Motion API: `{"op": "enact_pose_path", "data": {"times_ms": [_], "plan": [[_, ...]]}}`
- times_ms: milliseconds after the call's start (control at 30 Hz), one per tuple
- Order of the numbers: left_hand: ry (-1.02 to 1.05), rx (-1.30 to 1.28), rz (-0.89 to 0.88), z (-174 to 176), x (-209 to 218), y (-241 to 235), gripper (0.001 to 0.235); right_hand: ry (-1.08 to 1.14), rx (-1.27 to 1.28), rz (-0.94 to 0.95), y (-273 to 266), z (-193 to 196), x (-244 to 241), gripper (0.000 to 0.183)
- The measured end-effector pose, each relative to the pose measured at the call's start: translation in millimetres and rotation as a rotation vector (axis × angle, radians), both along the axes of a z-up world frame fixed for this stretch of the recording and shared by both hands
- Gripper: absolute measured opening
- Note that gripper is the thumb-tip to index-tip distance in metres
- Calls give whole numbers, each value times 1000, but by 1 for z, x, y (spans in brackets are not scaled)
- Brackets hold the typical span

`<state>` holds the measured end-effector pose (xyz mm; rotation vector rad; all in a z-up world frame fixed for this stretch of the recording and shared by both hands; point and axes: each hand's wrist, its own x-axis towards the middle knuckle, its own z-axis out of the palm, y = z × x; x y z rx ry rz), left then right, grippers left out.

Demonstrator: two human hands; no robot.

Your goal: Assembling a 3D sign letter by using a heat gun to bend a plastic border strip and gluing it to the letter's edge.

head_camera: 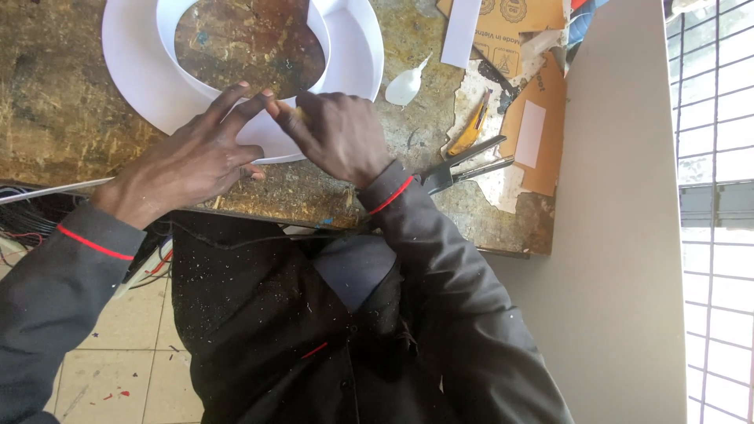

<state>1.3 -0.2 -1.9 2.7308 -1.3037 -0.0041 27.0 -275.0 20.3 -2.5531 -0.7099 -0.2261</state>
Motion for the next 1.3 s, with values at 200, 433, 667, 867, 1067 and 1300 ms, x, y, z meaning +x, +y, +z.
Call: {"op": "enact_pose_path", "data": {"times_ms": [200, 433, 667, 867, 1067, 1300], "plan": [[-6, -62, -38, -2, 2, 1, 19, -62, -272, -145, -34, -13, 11, 57], [35, -65, -17, 1, 2, 0, 18, -242, -126, -129, -61, -12, 15, 59], [-16, -132, -38, -8, 1, 2, 21, 374, 821, -215, -101, 49, -19, 32], [-3, -115, -32, 0, 0, 0, 12, 196, 1752, -614, -200, 38, -47, 21], [110, -119, -11, 2, 2, -4, 20, 62, 1443, 51, -116, 77, -27, 26], [72, -111, 1, 5, 2, -3, 20, 421, 703, 372, 1, 161, -33, 57]]}}
